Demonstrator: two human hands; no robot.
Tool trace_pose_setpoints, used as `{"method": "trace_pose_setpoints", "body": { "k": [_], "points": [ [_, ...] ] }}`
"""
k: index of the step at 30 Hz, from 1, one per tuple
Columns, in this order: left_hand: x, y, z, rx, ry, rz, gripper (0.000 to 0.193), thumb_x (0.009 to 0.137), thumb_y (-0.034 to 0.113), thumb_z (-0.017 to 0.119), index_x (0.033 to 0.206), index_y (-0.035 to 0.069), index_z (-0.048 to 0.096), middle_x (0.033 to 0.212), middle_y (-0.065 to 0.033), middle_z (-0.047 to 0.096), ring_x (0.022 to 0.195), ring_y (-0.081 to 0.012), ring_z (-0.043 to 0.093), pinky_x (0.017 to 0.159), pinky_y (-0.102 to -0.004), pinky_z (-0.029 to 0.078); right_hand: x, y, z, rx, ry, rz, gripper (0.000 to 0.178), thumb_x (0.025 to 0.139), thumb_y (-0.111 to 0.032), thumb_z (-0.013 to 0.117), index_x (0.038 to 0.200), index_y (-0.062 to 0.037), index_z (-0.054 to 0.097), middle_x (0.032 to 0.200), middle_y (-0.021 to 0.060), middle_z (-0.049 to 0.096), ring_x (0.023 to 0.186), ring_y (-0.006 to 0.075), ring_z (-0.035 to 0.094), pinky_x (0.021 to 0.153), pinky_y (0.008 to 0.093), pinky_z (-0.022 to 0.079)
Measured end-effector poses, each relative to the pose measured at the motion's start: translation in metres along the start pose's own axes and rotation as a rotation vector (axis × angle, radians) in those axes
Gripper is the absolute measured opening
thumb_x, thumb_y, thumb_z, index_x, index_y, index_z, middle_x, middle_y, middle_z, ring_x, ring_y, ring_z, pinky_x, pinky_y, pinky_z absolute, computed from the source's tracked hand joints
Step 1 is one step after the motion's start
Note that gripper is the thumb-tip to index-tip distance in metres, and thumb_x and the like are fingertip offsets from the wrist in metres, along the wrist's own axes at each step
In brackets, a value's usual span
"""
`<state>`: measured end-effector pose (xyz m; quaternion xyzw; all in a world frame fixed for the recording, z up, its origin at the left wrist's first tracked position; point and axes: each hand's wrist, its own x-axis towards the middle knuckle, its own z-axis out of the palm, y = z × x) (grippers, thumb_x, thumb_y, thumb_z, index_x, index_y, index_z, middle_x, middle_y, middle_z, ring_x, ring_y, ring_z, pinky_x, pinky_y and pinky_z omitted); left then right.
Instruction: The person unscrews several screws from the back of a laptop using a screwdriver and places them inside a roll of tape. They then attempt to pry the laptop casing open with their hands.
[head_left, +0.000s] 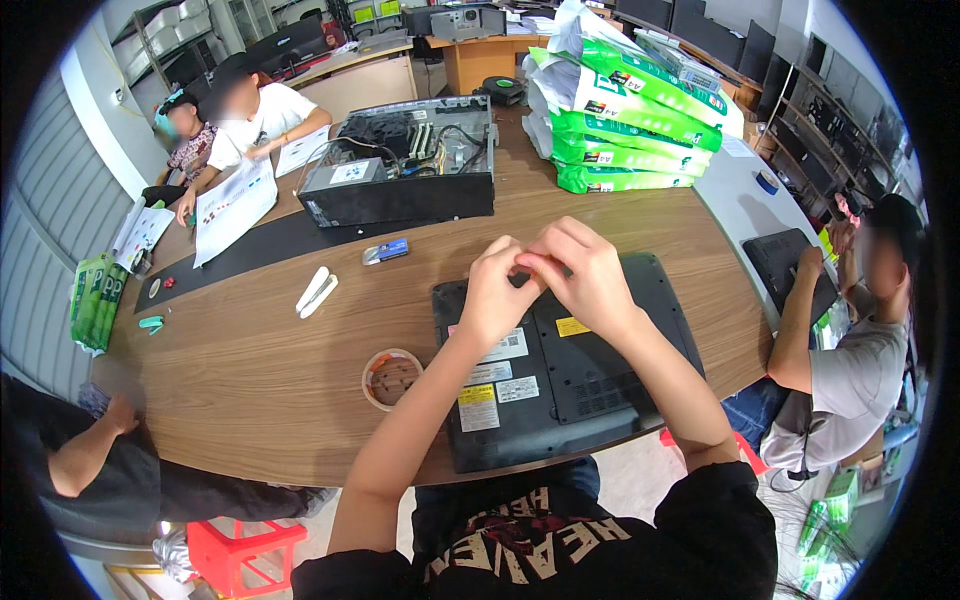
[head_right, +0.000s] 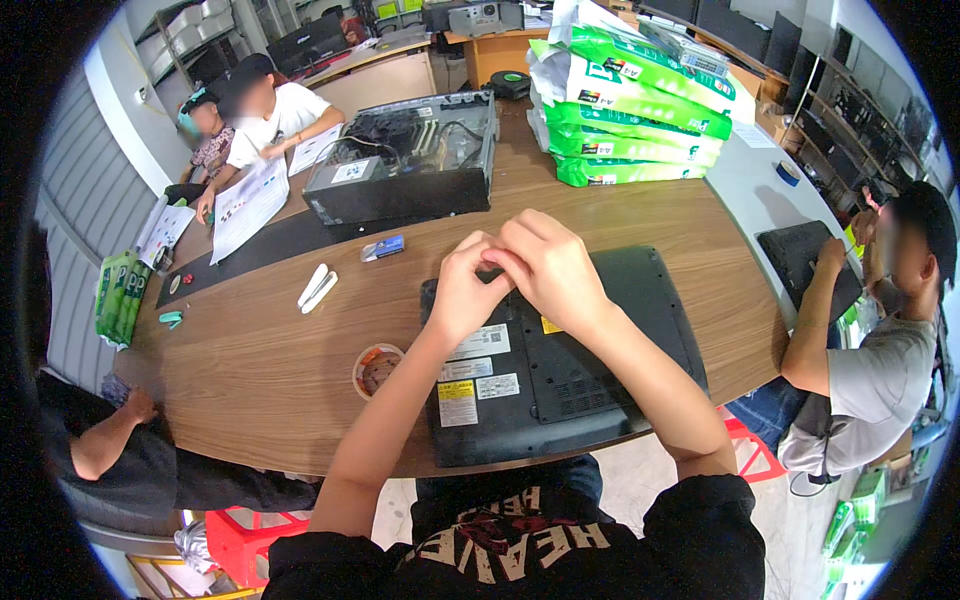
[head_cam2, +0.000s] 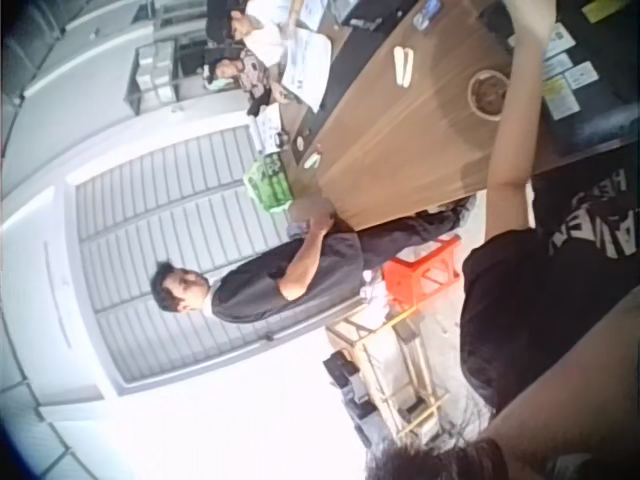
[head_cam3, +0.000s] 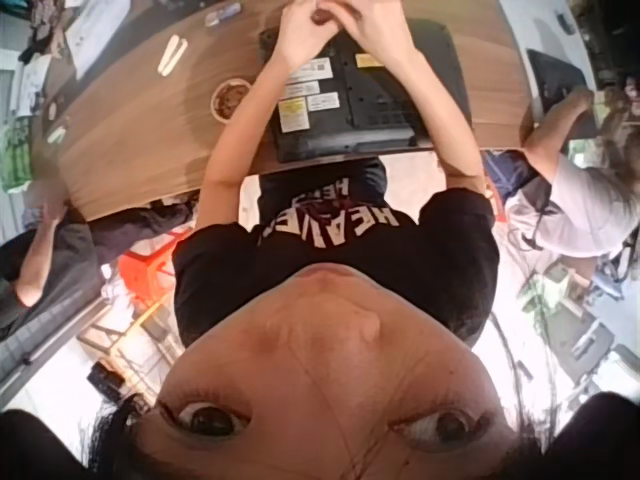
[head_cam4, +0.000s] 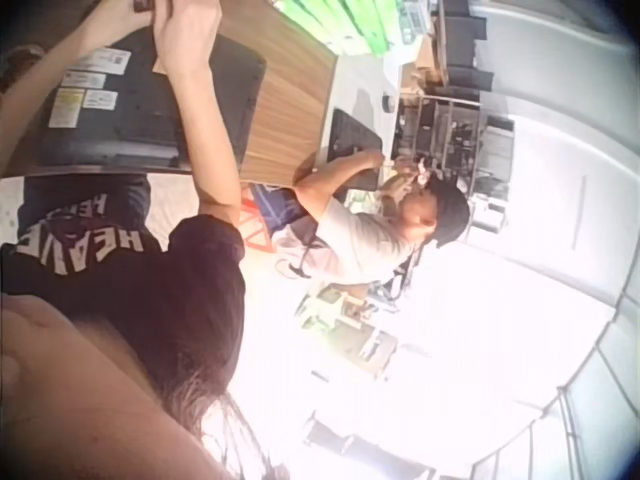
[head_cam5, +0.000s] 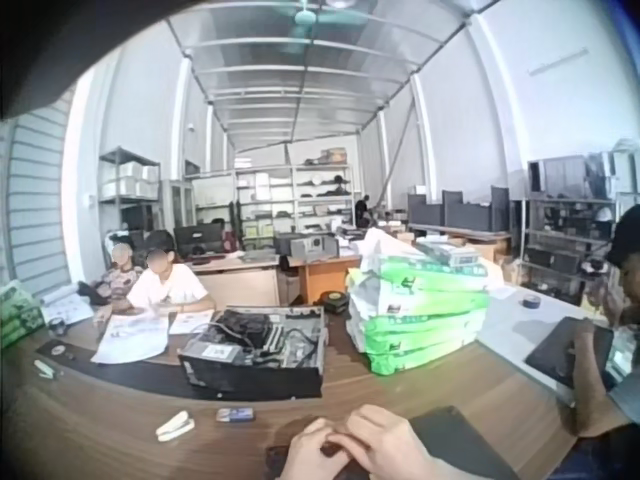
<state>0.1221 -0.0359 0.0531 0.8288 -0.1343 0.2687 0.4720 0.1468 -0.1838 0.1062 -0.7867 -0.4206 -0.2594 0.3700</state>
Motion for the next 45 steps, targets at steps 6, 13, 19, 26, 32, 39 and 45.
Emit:
{"method": "trace_pose_setpoints", "body": {
  "k": [6, 13, 19, 26, 32, 39, 45],
  "points": [
    [-0.003, -0.010, 0.000, -0.408, -0.152, -0.155, 0.021, 0.084, 0.004, 0.069, 0.103, -0.004, 0.066, 0.103, -0.0092, 0.068, 0.098, -0.0123, 0.063, 0.085, -0.0276, 0.052, 0.001, 0.014, -0.011, 0.160, 0.009, -0.041, 0.012, 0.077, -0.006, 0.072, 0.089, -0.0032, 0.068, 0.083, 0.0103, 0.061, 0.071, 0.0254, 0.063, 0.064, 0.0339, 0.051],
    [-0.001, -0.002, -0.004, -0.259, -0.068, -0.148, 0.021, 0.078, 0.012, 0.076, 0.093, 0.001, 0.069, 0.076, -0.0113, 0.071, 0.076, -0.0191, 0.071, 0.071, -0.0303, 0.056, 0.008, 0.012, -0.016, 0.496, -0.123, 0.166, 0.015, 0.077, -0.003, 0.071, 0.092, -0.0019, 0.068, 0.085, 0.0107, 0.065, 0.076, 0.0237, 0.066, 0.069, 0.0327, 0.053],
    [0.000, 0.005, 0.002, 0.054, 0.035, -0.142, 0.020, 0.073, 0.009, 0.078, 0.080, -0.001, 0.062, 0.075, -0.0098, 0.069, 0.070, -0.0140, 0.070, 0.064, -0.0275, 0.054, 0.003, 0.002, -0.013, -0.026, -0.055, 0.126, 0.016, 0.077, -0.010, 0.071, 0.089, -0.0009, 0.065, 0.080, 0.0137, 0.062, 0.075, 0.0303, 0.063, 0.068, 0.0376, 0.051],
    [-0.006, 0.009, 0.002, 0.162, 0.086, 0.027, 0.021, 0.076, 0.010, 0.074, 0.091, 0.001, 0.062, 0.077, -0.0105, 0.068, 0.074, -0.0252, 0.068, 0.071, -0.0337, 0.051, 0.004, -0.004, -0.016, -0.003, -0.121, -0.018, 0.011, 0.081, -0.009, 0.067, 0.088, -0.0008, 0.065, 0.081, 0.0126, 0.059, 0.078, 0.0319, 0.060, 0.068, 0.0426, 0.049],
    [-0.013, 0.007, 0.000, -0.231, 0.082, -0.061, 0.032, 0.080, 0.007, 0.069, 0.110, 0.000, 0.060, 0.086, -0.0155, 0.070, 0.083, -0.0276, 0.070, 0.076, -0.0328, 0.053, 0.004, -0.004, -0.011, 0.016, -0.103, 0.019, 0.012, 0.082, -0.010, 0.066, 0.093, -0.0048, 0.068, 0.079, 0.0115, 0.058, 0.080, 0.0322, 0.060, 0.068, 0.0415, 0.050],
    [-0.010, 0.013, 0.007, -0.051, 0.100, -0.181, 0.038, 0.075, 0.005, 0.075, 0.111, 0.000, 0.061, 0.088, -0.0141, 0.071, 0.085, -0.0202, 0.071, 0.078, -0.0296, 0.053, 0.001, -0.008, -0.004, 0.089, -0.109, 0.061, 0.010, 0.081, -0.007, 0.066, 0.090, -0.0034, 0.065, 0.080, 0.0115, 0.059, 0.080, 0.0325, 0.059, 0.068, 0.0402, 0.049],
    [-0.015, -0.001, 0.009, -0.298, 0.050, -0.029, 0.063, 0.078, 0.003, 0.072, 0.135, 0.005, 0.046, 0.107, -0.0173, 0.067, 0.103, -0.0240, 0.067, 0.088, -0.0334, 0.052, -0.004, 0.002, -0.009, 0.196, -0.111, -0.113, 0.014, 0.080, 0.004, 0.058, 0.092, -0.0026, 0.055, 0.082, 0.0122, 0.061, 0.080, 0.0352, 0.057, 0.074, 0.0407, 0.047]
  ]
}}
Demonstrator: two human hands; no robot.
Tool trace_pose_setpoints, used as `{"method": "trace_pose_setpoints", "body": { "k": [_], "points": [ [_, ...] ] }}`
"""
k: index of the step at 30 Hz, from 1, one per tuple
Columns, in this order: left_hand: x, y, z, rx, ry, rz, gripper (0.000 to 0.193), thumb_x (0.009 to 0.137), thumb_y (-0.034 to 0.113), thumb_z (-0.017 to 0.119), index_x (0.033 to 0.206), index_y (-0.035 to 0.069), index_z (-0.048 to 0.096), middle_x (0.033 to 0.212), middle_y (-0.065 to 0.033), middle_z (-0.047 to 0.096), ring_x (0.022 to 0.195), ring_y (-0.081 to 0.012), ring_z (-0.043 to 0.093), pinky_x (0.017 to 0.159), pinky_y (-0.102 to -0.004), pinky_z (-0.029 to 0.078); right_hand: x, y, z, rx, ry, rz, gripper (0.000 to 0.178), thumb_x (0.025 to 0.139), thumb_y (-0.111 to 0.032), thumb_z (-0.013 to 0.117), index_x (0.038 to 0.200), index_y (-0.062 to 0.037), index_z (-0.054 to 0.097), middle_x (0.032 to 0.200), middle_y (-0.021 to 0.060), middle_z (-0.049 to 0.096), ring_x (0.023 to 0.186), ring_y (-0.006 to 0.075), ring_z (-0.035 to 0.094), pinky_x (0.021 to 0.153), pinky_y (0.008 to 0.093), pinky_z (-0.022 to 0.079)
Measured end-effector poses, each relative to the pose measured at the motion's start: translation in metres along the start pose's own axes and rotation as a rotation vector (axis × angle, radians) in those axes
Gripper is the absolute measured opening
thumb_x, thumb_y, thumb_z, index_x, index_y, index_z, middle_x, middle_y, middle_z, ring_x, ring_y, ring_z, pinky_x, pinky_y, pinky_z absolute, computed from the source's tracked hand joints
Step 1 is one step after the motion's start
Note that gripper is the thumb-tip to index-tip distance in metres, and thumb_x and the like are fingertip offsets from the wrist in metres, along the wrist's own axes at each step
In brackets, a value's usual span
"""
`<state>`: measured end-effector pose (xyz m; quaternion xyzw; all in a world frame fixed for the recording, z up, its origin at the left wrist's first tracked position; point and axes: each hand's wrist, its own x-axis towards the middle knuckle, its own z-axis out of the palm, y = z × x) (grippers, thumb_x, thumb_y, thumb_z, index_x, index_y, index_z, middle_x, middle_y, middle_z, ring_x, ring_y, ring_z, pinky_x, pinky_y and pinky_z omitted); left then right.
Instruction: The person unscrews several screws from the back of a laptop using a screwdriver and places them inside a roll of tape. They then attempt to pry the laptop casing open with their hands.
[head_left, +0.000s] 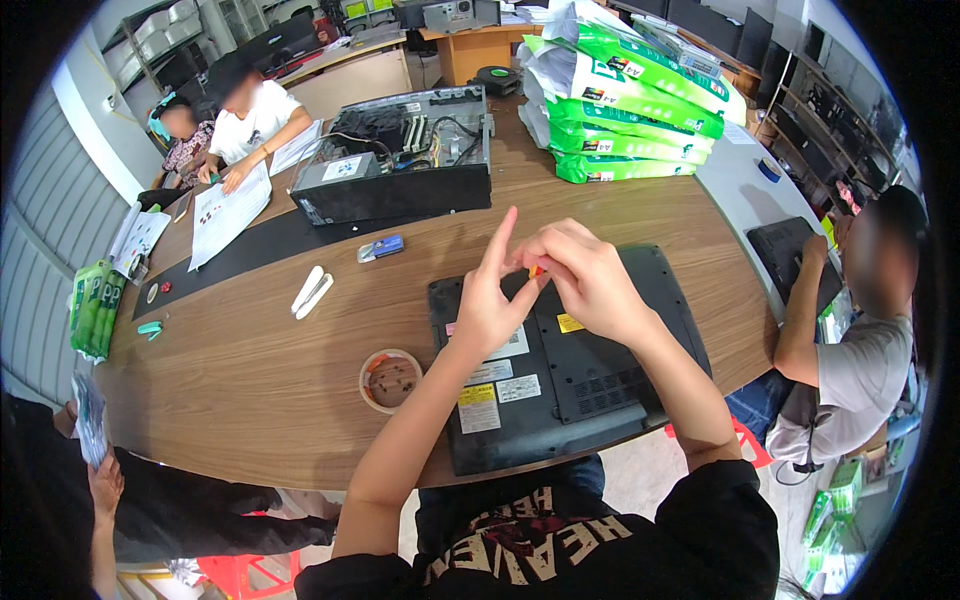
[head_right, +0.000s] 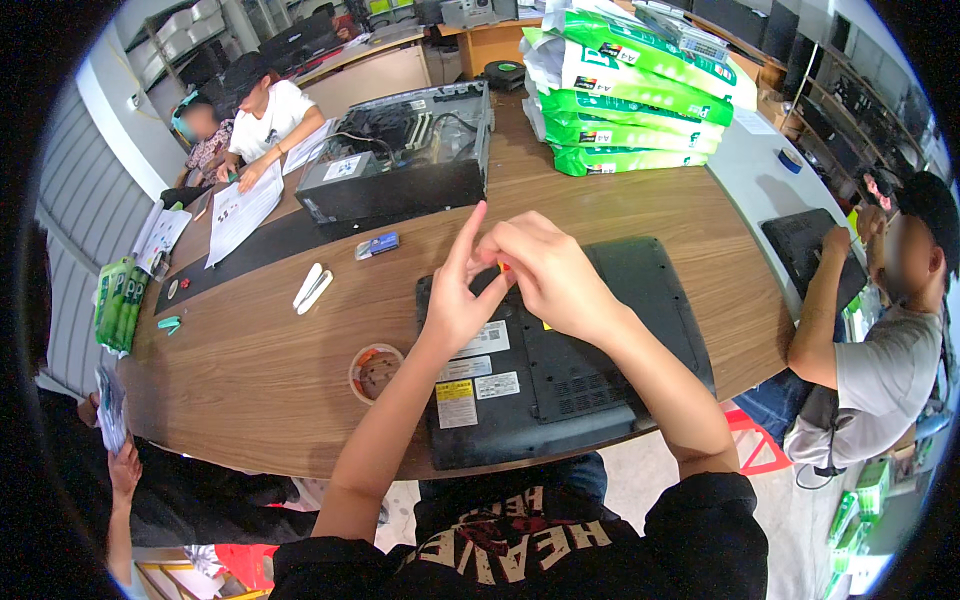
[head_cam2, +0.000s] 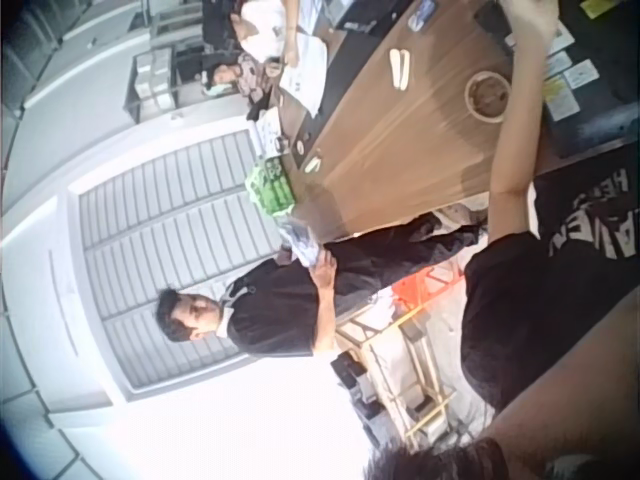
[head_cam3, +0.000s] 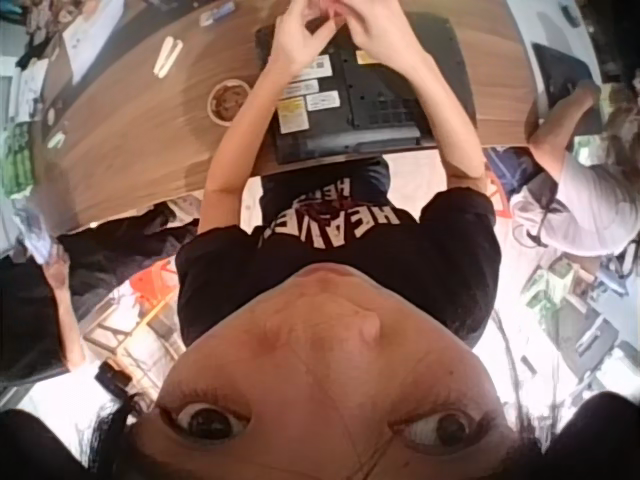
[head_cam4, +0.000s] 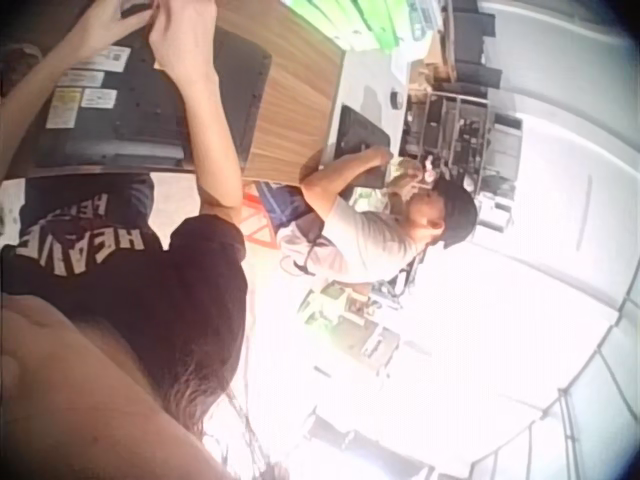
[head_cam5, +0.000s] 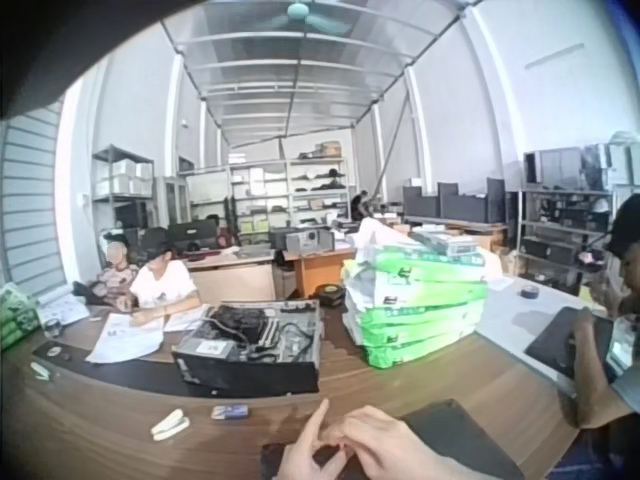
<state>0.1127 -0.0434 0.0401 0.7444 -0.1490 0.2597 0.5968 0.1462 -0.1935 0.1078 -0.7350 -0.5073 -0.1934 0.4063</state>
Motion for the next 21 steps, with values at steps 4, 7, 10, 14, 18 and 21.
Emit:
{"method": "trace_pose_setpoints", "body": {
  "k": [4, 7, 10, 14, 18, 21],
  "points": [
    [-0.001, 0.002, -0.005, -0.107, -0.046, -0.048, 0.061, 0.083, 0.001, 0.067, 0.138, 0.005, 0.042, 0.099, -0.0142, 0.071, 0.099, -0.0213, 0.068, 0.087, -0.0318, 0.052, -0.004, -0.001, -0.004, 0.127, -0.068, 0.107, 0.015, 0.082, 0.006, 0.056, 0.094, -0.0024, 0.056, 0.089, 0.0126, 0.064, 0.085, 0.0326, 0.062, 0.082, 0.0390, 0.049],
    [0.001, 0.004, -0.011, 0.058, -0.030, -0.059, 0.043, 0.081, 0.003, 0.070, 0.122, 0.004, 0.056, 0.088, -0.0127, 0.072, 0.088, -0.0213, 0.071, 0.079, -0.0307, 0.054, 0.000, -0.010, 0.006, 0.162, 0.045, 0.187, 0.014, 0.082, 0.001, 0.062, 0.096, -0.0021, 0.058, 0.092, 0.0131, 0.065, 0.087, 0.0285, 0.065, 0.085, 0.0372, 0.050],
    [0.004, 0.011, -0.004, 0.187, 0.044, -0.085, 0.020, 0.073, 0.011, 0.077, 0.084, 0.004, 0.063, 0.075, -0.0134, 0.068, 0.069, -0.0241, 0.070, 0.061, -0.0334, 0.054, 0.003, -0.012, 0.005, -0.046, 0.170, 0.218, 0.021, 0.077, -0.009, 0.075, 0.092, -0.0013, 0.063, 0.086, 0.0120, 0.065, 0.078, 0.0233, 0.066, 0.073, 0.0345, 0.053],
    [0.008, 0.005, -0.003, 0.250, 0.083, -0.068, 0.027, 0.069, 0.018, 0.080, 0.078, 0.004, 0.058, 0.069, -0.0118, 0.065, 0.064, -0.0269, 0.067, 0.057, -0.0347, 0.051, 0.001, -0.017, 0.008, -0.147, 0.092, 0.177, 0.014, 0.079, -0.005, 0.070, 0.092, -0.0009, 0.065, 0.084, 0.0131, 0.063, 0.077, 0.0258, 0.065, 0.067, 0.0345, 0.051],
    [0.006, 0.000, -0.006, 0.237, 0.006, 0.108, 0.025, 0.075, 0.015, 0.074, 0.083, -0.001, 0.057, 0.069, -0.0149, 0.063, 0.063, -0.0294, 0.064, 0.058, -0.0365, 0.048, 0.005, -0.020, 0.005, -0.231, 0.043, 0.101, 0.020, 0.082, 0.004, 0.061, 0.100, -0.0018, 0.067, 0.091, 0.0148, 0.061, 0.082, 0.0266, 0.064, 0.070, 0.0345, 0.050],
    [-0.001, -0.008, -0.014, 0.043, -0.131, -0.001, 0.023, 0.083, 0.011, 0.069, 0.099, -0.002, 0.059, 0.090, -0.0177, 0.066, 0.087, -0.0245, 0.068, 0.074, -0.0331, 0.053, 0.007, -0.020, 0.003, -0.132, -0.004, 0.195, 0.028, 0.081, 0.009, 0.058, 0.104, -0.0034, 0.067, 0.094, 0.0145, 0.059, 0.081, 0.0267, 0.063, 0.071, 0.0345, 0.050]
  ]
}}
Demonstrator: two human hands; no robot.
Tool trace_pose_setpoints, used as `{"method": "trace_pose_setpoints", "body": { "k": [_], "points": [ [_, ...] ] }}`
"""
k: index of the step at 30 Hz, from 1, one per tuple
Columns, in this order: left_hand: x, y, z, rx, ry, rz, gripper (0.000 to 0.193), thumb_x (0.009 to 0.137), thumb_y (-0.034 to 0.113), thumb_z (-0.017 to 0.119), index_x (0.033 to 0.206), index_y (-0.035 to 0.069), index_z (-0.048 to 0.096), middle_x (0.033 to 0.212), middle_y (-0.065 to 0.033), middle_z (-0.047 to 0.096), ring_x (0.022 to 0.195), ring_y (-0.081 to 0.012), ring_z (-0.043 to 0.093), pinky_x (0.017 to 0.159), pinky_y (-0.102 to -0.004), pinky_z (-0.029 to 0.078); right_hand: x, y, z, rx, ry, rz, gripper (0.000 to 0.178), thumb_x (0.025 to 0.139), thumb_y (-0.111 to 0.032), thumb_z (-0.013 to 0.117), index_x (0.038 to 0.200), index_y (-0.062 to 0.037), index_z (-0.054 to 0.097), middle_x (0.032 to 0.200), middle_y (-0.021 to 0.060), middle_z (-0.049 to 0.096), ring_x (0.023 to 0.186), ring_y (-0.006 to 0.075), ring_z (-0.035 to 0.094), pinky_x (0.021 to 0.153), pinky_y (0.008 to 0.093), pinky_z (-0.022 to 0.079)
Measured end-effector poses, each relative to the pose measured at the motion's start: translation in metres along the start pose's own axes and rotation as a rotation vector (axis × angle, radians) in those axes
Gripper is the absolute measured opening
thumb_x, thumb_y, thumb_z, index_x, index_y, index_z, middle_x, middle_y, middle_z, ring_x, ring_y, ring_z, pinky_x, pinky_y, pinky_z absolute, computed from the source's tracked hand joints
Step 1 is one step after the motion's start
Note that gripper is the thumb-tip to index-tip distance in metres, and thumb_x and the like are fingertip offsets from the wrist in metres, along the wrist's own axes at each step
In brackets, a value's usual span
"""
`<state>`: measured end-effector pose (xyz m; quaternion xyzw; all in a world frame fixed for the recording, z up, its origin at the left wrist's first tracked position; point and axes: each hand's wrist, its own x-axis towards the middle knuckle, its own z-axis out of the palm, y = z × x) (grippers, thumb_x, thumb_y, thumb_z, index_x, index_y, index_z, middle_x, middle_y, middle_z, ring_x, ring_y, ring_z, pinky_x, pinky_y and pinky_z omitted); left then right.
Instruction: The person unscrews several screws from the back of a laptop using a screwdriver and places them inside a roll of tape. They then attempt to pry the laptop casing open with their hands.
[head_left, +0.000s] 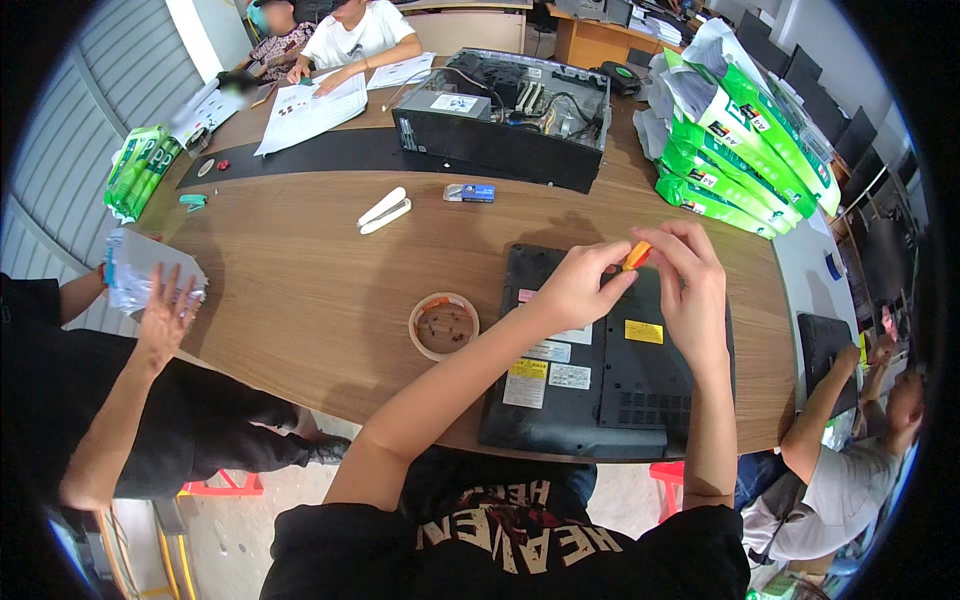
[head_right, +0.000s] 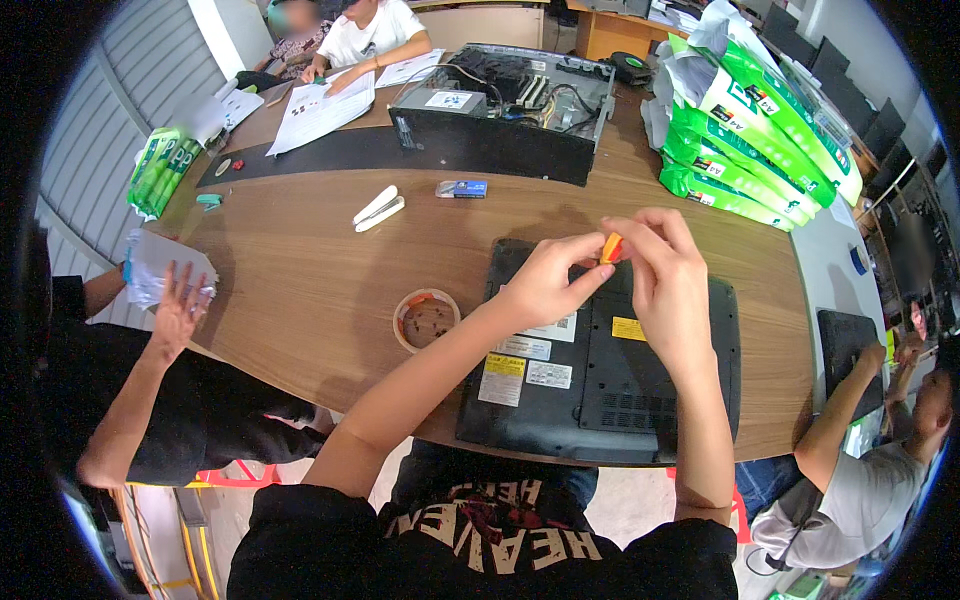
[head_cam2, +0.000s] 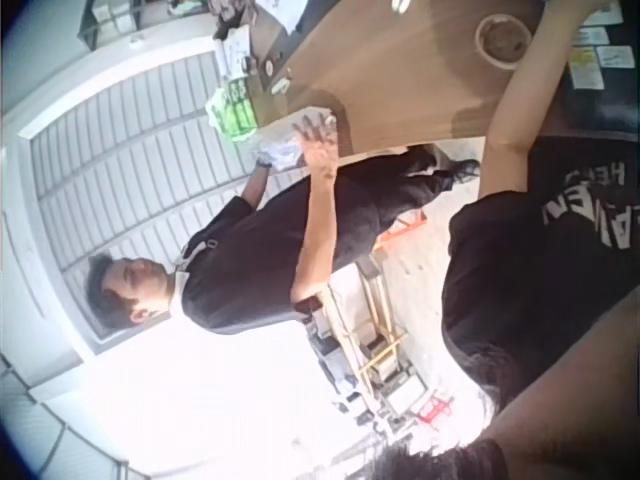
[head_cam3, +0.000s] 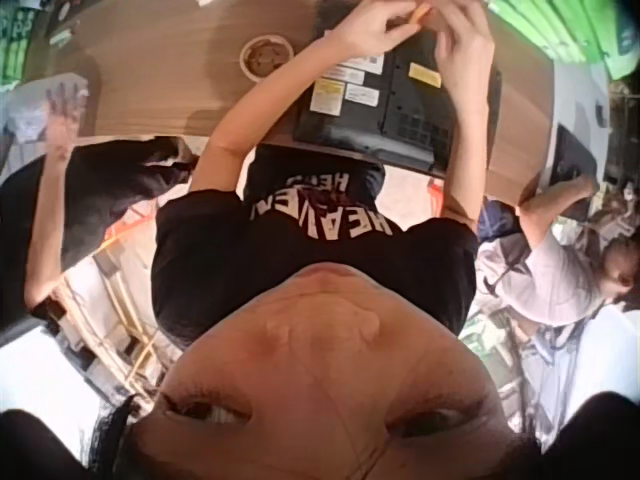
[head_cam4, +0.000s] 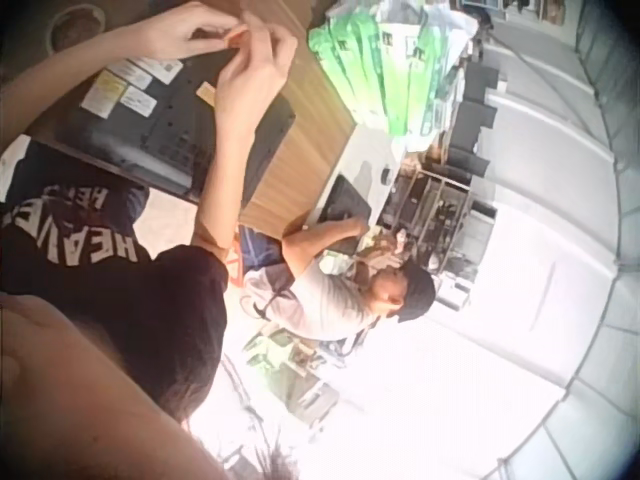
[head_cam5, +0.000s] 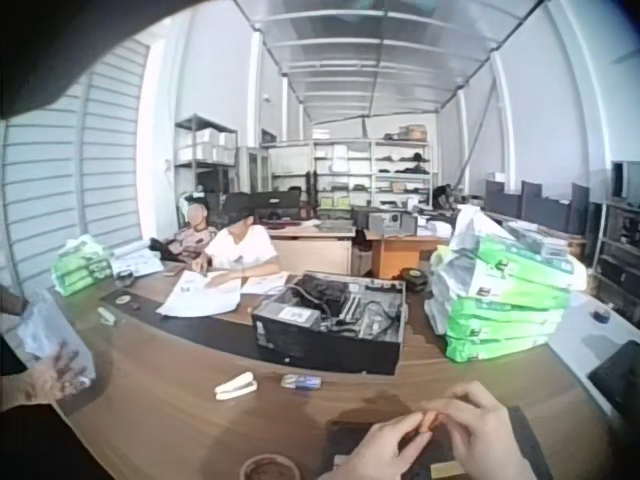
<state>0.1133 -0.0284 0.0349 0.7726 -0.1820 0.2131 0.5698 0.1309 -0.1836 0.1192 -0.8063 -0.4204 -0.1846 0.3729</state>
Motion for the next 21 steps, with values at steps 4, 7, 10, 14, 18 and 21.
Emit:
{"method": "trace_pose_setpoints", "body": {
  "k": [4, 7, 10, 14, 18, 21],
  "points": [
    [0.002, 0.002, 0.001, 0.051, 0.098, 0.013, 0.025, 0.080, 0.011, 0.073, 0.099, -0.002, 0.063, 0.087, -0.0152, 0.069, 0.083, -0.0250, 0.070, 0.074, -0.0334, 0.054, 0.000, -0.007, -0.004, -0.008, -0.006, 0.041, 0.029, 0.080, 0.010, 0.059, 0.104, -0.0039, 0.068, 0.092, 0.0136, 0.059, 0.079, 0.0270, 0.062, 0.070, 0.0340, 0.050],
    [0.007, 0.007, 0.006, 0.108, 0.128, -0.124, 0.026, 0.077, 0.013, 0.077, 0.096, 0.000, 0.064, 0.084, -0.0147, 0.069, 0.079, -0.0245, 0.070, 0.072, -0.0327, 0.054, -0.002, -0.003, -0.002, -0.092, 0.067, -0.091, 0.025, 0.081, 0.007, 0.059, 0.103, -0.0027, 0.067, 0.089, 0.0133, 0.061, 0.077, 0.0273, 0.063, 0.069, 0.0351, 0.050],
    [0.011, 0.014, 0.010, 0.147, 0.097, -0.209, 0.024, 0.077, 0.014, 0.076, 0.094, 0.001, 0.064, 0.086, -0.0156, 0.070, 0.079, -0.0249, 0.070, 0.072, -0.0328, 0.054, 0.001, -0.003, 0.004, -0.055, 0.139, 0.009, 0.020, 0.083, 0.005, 0.059, 0.101, -0.0019, 0.064, 0.083, 0.0133, 0.062, 0.076, 0.0275, 0.063, 0.069, 0.0366, 0.050],
    [0.009, 0.008, 0.012, 0.181, 0.166, 0.002, 0.022, 0.080, 0.011, 0.072, 0.097, 0.001, 0.064, 0.086, -0.0156, 0.070, 0.079, -0.0255, 0.070, 0.074, -0.0338, 0.054, 0.000, 0.002, -0.001, -0.014, -0.013, 0.009, 0.019, 0.085, 0.006, 0.056, 0.101, -0.0016, 0.062, 0.089, 0.0151, 0.065, 0.087, 0.0296, 0.066, 0.080, 0.0374, 0.052],
    [0.011, 0.008, 0.002, 0.010, 0.002, 0.025, 0.019, 0.082, 0.007, 0.068, 0.099, -0.001, 0.065, 0.083, -0.0141, 0.070, 0.079, -0.0259, 0.070, 0.075, -0.0334, 0.053, -0.005, 0.012, -0.002, 0.029, 0.003, -0.058, 0.022, 0.084, 0.008, 0.054, 0.102, -0.0026, 0.062, 0.102, 0.0168, 0.067, 0.109, 0.0328, 0.062, 0.099, 0.0383, 0.045],
    [0.015, 0.007, -0.006, 0.026, -0.028, 0.003, 0.019, 0.080, 0.009, 0.070, 0.096, -0.001, 0.065, 0.080, -0.0140, 0.069, 0.077, -0.0248, 0.070, 0.073, -0.0334, 0.053, -0.004, 0.005, 0.009, 0.159, 0.059, 0.033, 0.020, 0.084, 0.005, 0.058, 0.101, -0.0030, 0.063, 0.102, 0.0164, 0.068, 0.111, 0.0327, 0.061, 0.099, 0.0374, 0.044]
  ]
}}
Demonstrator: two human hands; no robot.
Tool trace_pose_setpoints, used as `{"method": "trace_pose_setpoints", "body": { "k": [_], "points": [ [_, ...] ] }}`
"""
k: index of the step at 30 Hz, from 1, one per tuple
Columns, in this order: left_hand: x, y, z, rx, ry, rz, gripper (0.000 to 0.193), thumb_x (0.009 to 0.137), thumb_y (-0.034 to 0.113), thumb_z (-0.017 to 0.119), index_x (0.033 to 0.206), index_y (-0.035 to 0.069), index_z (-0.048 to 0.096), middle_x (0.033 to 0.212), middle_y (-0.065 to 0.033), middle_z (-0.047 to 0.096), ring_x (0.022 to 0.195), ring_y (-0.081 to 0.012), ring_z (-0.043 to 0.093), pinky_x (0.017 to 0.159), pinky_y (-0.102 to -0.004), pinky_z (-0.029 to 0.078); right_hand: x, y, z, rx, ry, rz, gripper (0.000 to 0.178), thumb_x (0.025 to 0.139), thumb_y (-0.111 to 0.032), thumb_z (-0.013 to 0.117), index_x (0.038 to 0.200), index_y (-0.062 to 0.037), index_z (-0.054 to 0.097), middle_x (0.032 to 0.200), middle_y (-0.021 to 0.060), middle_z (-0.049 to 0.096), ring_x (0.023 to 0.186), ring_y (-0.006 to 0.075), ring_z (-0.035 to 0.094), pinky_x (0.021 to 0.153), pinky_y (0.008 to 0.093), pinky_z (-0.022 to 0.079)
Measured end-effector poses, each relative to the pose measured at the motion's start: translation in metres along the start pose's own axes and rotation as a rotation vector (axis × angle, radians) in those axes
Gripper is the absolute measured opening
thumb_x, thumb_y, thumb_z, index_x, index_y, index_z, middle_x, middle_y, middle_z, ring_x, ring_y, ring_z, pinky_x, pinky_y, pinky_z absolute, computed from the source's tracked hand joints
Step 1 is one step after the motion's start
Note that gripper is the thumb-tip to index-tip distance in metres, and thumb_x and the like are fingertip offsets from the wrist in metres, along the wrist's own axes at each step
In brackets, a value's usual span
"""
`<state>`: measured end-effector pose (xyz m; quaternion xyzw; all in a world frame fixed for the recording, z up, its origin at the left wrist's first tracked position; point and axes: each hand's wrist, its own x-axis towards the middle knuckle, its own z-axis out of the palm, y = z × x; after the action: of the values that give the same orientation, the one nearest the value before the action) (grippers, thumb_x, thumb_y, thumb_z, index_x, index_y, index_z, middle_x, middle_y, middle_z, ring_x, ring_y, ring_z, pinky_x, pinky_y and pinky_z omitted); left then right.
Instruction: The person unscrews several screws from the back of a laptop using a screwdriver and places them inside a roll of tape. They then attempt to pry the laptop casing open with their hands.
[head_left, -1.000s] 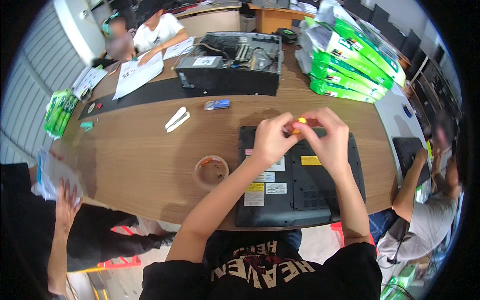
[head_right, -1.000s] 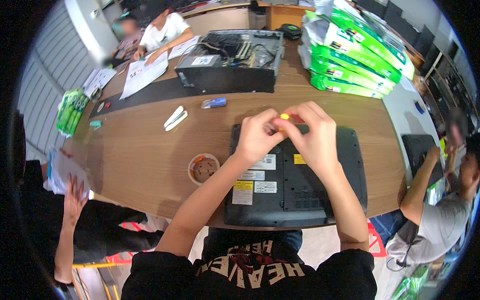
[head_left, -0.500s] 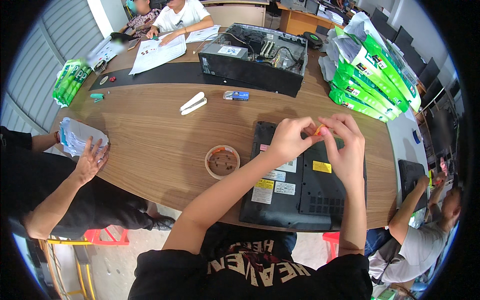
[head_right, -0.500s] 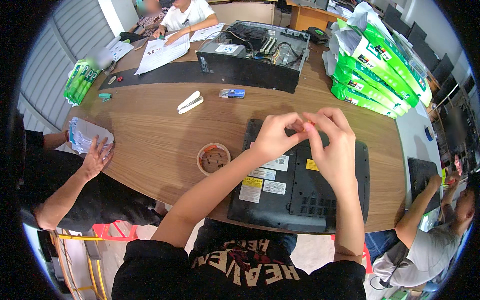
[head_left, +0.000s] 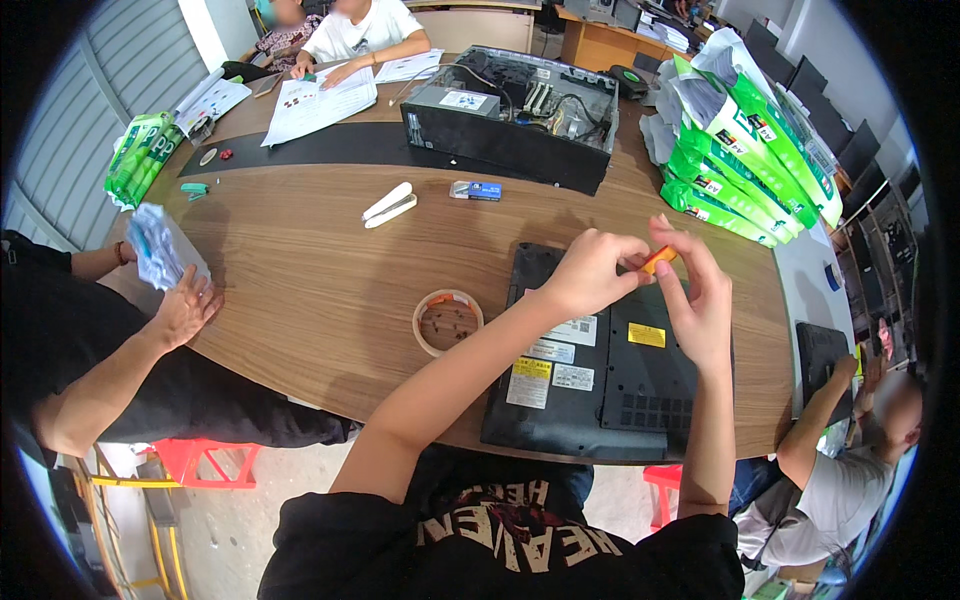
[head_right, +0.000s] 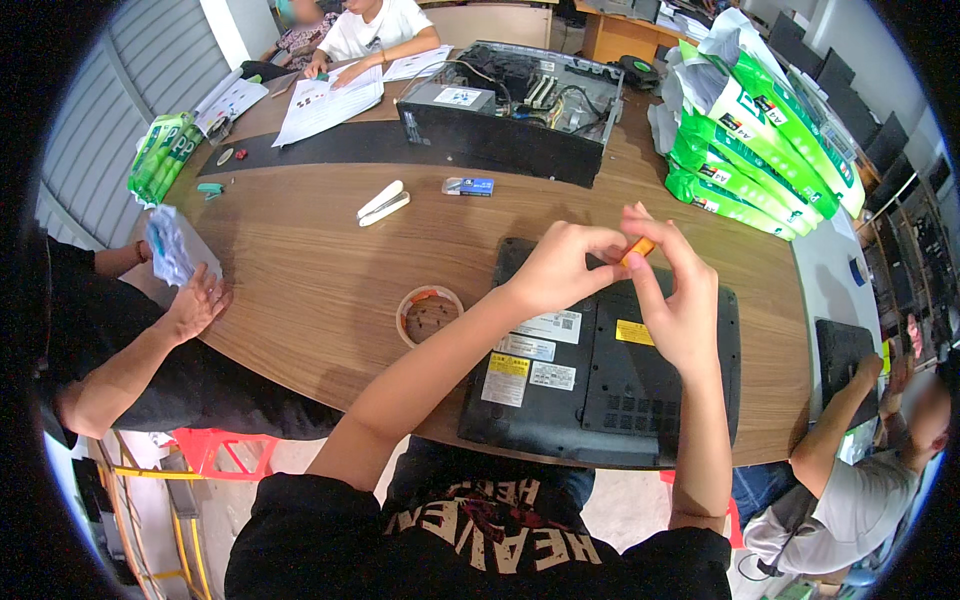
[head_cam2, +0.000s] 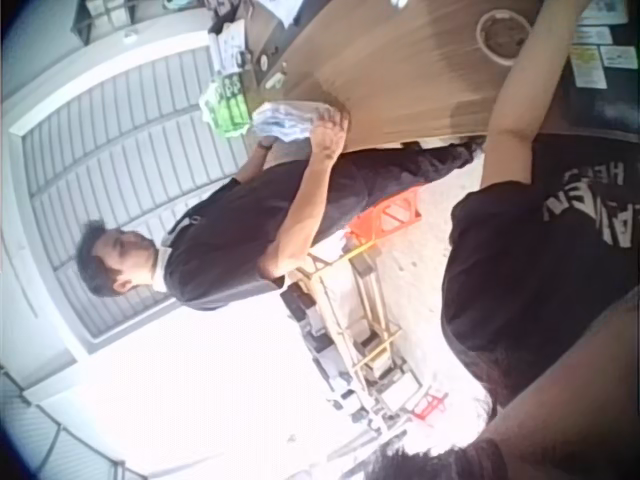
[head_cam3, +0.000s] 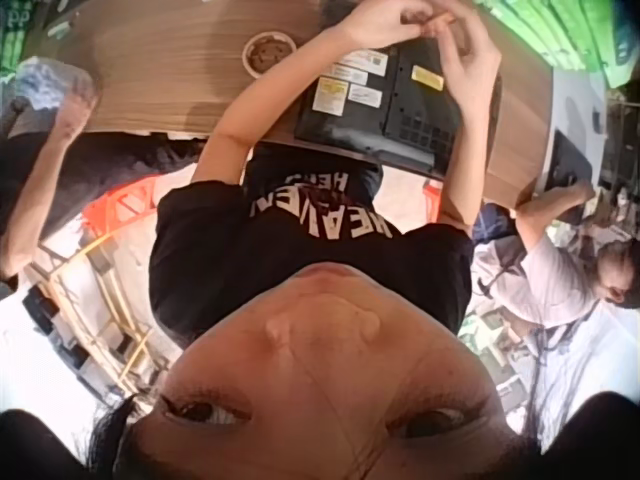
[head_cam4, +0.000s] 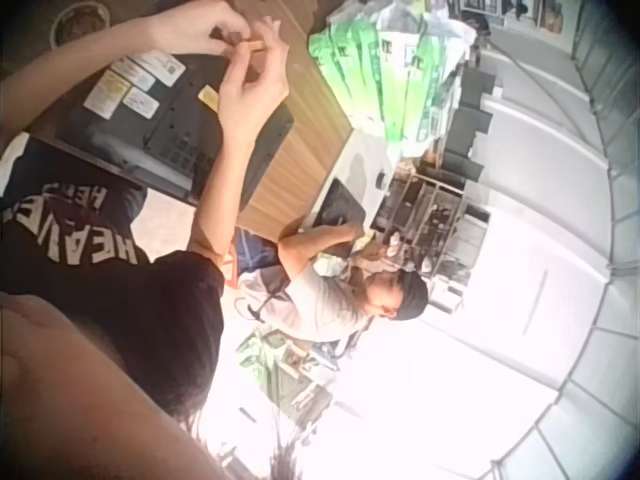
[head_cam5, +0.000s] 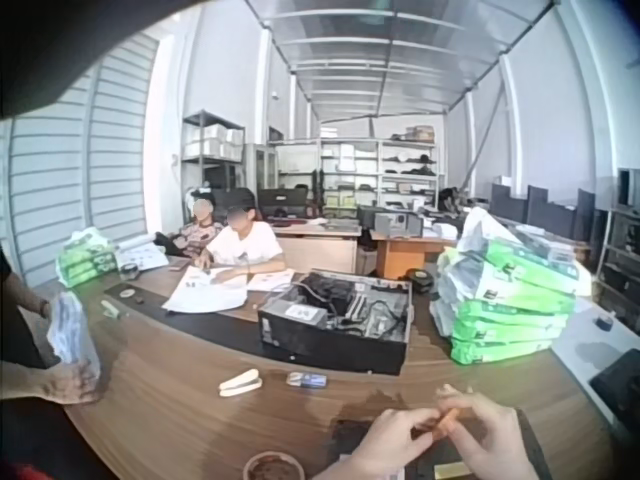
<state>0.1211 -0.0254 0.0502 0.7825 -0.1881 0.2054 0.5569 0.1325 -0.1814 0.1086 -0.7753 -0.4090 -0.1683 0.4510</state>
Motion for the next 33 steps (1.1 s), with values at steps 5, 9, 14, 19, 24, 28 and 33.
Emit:
{"method": "trace_pose_setpoints", "body": {
  "k": [5, 9, 14, 19, 24, 28, 33],
  "points": [
    [0.016, 0.010, -0.008, 0.097, -0.064, -0.051, 0.026, 0.074, 0.019, 0.077, 0.087, 0.001, 0.063, 0.073, -0.0125, 0.067, 0.069, -0.0237, 0.068, 0.064, -0.0346, 0.051, 0.007, 0.007, -0.006, -0.267, 0.058, -0.050, 0.016, 0.080, -0.003, 0.069, 0.096, -0.0031, 0.068, 0.092, 0.0140, 0.068, 0.092, 0.0291, 0.065, 0.084, 0.0348, 0.049],
    [0.020, 0.014, -0.006, 0.281, -0.051, -0.055, 0.030, 0.073, 0.023, 0.076, 0.087, 0.004, 0.058, 0.072, -0.0111, 0.065, 0.068, -0.0265, 0.066, 0.062, -0.0372, 0.050, 0.008, 0.004, -0.004, -0.253, 0.042, -0.030, 0.018, 0.079, -0.004, 0.070, 0.097, -0.0036, 0.069, 0.092, 0.0109, 0.068, 0.084, 0.0264, 0.064, 0.076, 0.0333, 0.050],
    [0.019, -0.003, -0.012, 0.143, -0.041, 0.197, 0.036, 0.079, 0.019, 0.073, 0.107, 0.000, 0.060, 0.081, -0.0134, 0.068, 0.080, -0.0283, 0.068, 0.074, -0.0388, 0.052, 0.004, 0.000, -0.002, -0.056, 0.016, 0.118, 0.019, 0.081, -0.001, 0.067, 0.100, -0.0020, 0.066, 0.102, 0.0130, 0.069, 0.091, 0.0264, 0.065, 0.082, 0.0336, 0.050],
    [0.019, 0.007, -0.018, -0.110, -0.144, -0.073, 0.041, 0.078, 0.011, 0.072, 0.114, -0.002, 0.059, 0.080, -0.0141, 0.070, 0.079, -0.0274, 0.069, 0.073, -0.0376, 0.053, 0.003, -0.004, 0.001, -0.263, 0.078, -0.029, 0.012, 0.082, -0.002, 0.068, 0.094, -0.0006, 0.064, 0.092, 0.0123, 0.067, 0.085, 0.0255, 0.066, 0.080, 0.0321, 0.051],
    [0.016, 0.009, -0.008, 0.025, -0.008, -0.084, 0.026, 0.076, 0.015, 0.073, 0.097, 0.002, 0.067, 0.073, -0.0129, 0.068, 0.072, -0.0290, 0.069, 0.067, -0.0380, 0.053, 0.005, -0.011, 0.002, -0.226, 0.069, 0.010, 0.015, 0.079, -0.005, 0.072, 0.089, 0.0000, 0.062, 0.083, 0.0106, 0.064, 0.079, 0.0253, 0.063, 0.076, 0.0327, 0.050],
    [0.015, 0.011, 0.003, 0.291, 0.067, -0.094, 0.024, 0.074, 0.025, 0.074, 0.081, 0.003, 0.065, 0.073, -0.0120, 0.065, 0.070, -0.0327, 0.064, 0.062, -0.0415, 0.050, 0.005, -0.009, 0.004, -0.293, 0.078, 0.038, 0.017, 0.079, -0.005, 0.072, 0.091, 0.0002, 0.062, 0.084, 0.0126, 0.064, 0.078, 0.0250, 0.063, 0.073, 0.0335, 0.049],
    [0.014, 0.009, 0.000, 0.306, 0.091, -0.035, 0.023, 0.075, 0.024, 0.073, 0.079, 0.003, 0.064, 0.076, -0.0133, 0.063, 0.075, -0.0330, 0.063, 0.063, -0.0425, 0.049, 0.006, -0.011, 0.002, -0.329, 0.100, 0.040, 0.011, 0.083, -0.001, 0.065, 0.094, 0.0007, 0.062, 0.088, 0.0144, 0.065, 0.082, 0.0263, 0.065, 0.074, 0.0337, 0.050]
  ]
}}
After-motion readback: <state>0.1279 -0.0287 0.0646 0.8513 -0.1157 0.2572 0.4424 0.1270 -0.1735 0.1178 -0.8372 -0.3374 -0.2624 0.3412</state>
